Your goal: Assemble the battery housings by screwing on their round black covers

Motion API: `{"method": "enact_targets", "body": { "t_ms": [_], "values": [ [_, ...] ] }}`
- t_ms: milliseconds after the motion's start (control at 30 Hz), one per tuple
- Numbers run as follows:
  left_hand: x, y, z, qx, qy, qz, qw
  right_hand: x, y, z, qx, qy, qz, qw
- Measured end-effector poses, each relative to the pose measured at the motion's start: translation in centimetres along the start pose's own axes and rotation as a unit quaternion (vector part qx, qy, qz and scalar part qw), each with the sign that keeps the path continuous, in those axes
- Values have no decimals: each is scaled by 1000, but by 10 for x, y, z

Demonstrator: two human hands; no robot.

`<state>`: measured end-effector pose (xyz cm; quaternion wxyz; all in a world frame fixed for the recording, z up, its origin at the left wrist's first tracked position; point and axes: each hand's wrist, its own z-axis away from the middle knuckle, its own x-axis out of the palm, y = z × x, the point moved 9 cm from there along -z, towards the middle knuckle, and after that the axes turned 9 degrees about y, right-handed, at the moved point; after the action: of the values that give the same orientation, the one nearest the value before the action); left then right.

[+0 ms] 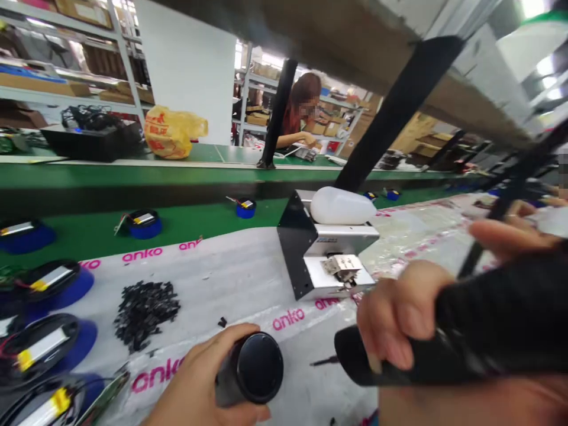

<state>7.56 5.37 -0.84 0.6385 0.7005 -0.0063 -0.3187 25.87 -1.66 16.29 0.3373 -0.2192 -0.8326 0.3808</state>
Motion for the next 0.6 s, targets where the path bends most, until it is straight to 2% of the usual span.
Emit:
{"method": "enact_targets", "body": {
  "t_ms": [100, 200, 400, 600],
  "values": [
    [6, 2, -2, -30, -45, 34, 998, 21, -4, 22, -12, 17, -19, 1000],
    [7, 3, -3, -27, -61, 46, 997, 40, 12, 31, 4, -31, -28, 999],
    [8, -2, -3, -14, -62, 48, 997, 42, 37, 27, 7, -36, -30, 999],
    [9, 6, -6, -4, -101, 77, 992, 46, 41, 30, 37, -144, -11, 989]
  ]
}}
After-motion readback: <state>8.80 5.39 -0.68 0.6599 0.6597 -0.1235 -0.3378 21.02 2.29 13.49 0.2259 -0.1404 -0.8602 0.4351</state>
